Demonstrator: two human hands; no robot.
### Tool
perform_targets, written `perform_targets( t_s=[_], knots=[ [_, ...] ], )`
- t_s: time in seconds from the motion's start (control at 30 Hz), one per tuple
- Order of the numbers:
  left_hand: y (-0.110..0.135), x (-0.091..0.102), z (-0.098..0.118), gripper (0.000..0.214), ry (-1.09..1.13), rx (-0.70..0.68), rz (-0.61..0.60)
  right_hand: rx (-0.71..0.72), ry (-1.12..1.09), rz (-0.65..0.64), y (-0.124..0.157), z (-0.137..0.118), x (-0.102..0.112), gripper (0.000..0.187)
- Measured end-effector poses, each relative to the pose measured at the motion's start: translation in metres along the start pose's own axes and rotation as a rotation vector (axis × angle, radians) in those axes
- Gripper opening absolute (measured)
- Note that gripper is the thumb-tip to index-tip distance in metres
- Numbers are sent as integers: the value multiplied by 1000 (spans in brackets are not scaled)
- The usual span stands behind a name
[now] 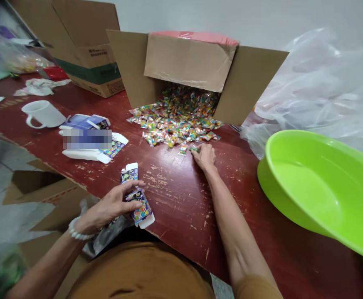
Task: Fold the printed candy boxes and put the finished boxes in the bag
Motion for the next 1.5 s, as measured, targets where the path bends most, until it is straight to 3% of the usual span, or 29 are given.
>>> perform_targets(
  t_s=[0.13,0.17,0.23,0.33,0.37,0.43,0.5,0.57,0.73,0.8,0.87,0.97,1.03,1.1,1.17,1.23,1.3,1.4,1.5],
  knots=[
    [3,16,0,49,6,52,38,-16,-103,2,25,4,16,27],
    [2,21,0,49,28,52,76,-19,-250,0,39,1,22,28],
    [1,28,1,48,115,25,159,-2,-562,-161,76,-17,20,31],
    [-1,30,-1,49,321,13,207,85,-744,-425,141,-58,13,25],
    [-1,27,-2,48,377,19,198,98,-742,-460,157,-68,11,22],
    [0,19,-4,46,448,35,146,185,-678,-378,175,-85,16,14],
    [3,8,-5,45,481,53,68,279,-603,-283,180,-98,24,9],
    [8,-6,-7,48,492,72,-24,334,-564,-279,179,-107,27,9],
    [23,-48,-8,46,403,77,-327,228,-502,-423,172,-105,16,28],
    [25,-56,-7,43,390,64,-377,206,-515,-413,170,-102,15,21],
    [22,-58,-6,42,413,46,-364,258,-558,-374,168,-105,19,13],
    [18,-56,-2,44,457,27,-310,337,-687,-369,170,-110,24,16],
    [15,-53,1,40,500,36,-259,240,-817,-396,169,-103,21,20],
    [13,-52,0,33,556,74,-202,52,-944,-437,170,-91,12,26],
    [11,-53,-3,36,608,116,-148,-86,-1044,-540,178,-86,-3,37],
    [9,-54,-7,36,625,124,-92,-122,-1093,-668,189,-91,-16,43],
    [8,-53,-9,35,606,71,-27,-96,-1078,-702,196,-96,-22,42],
    [8,-49,-8,33,574,-4,50,62,-979,-510,190,-102,-8,23],
    [10,-53,-16,32,655,158,-2,353,-845,-302,186,-115,20,15]
  ],
)
Point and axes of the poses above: each hand's wrist, its own y-axis away from the middle knuckle, its own x-axis out of the back of the hand, z = x × y, the point moved 9 cm from there along -y, towards the middle knuckle, and after that the axes turned 5 degrees about z, right-handed, at the moved point
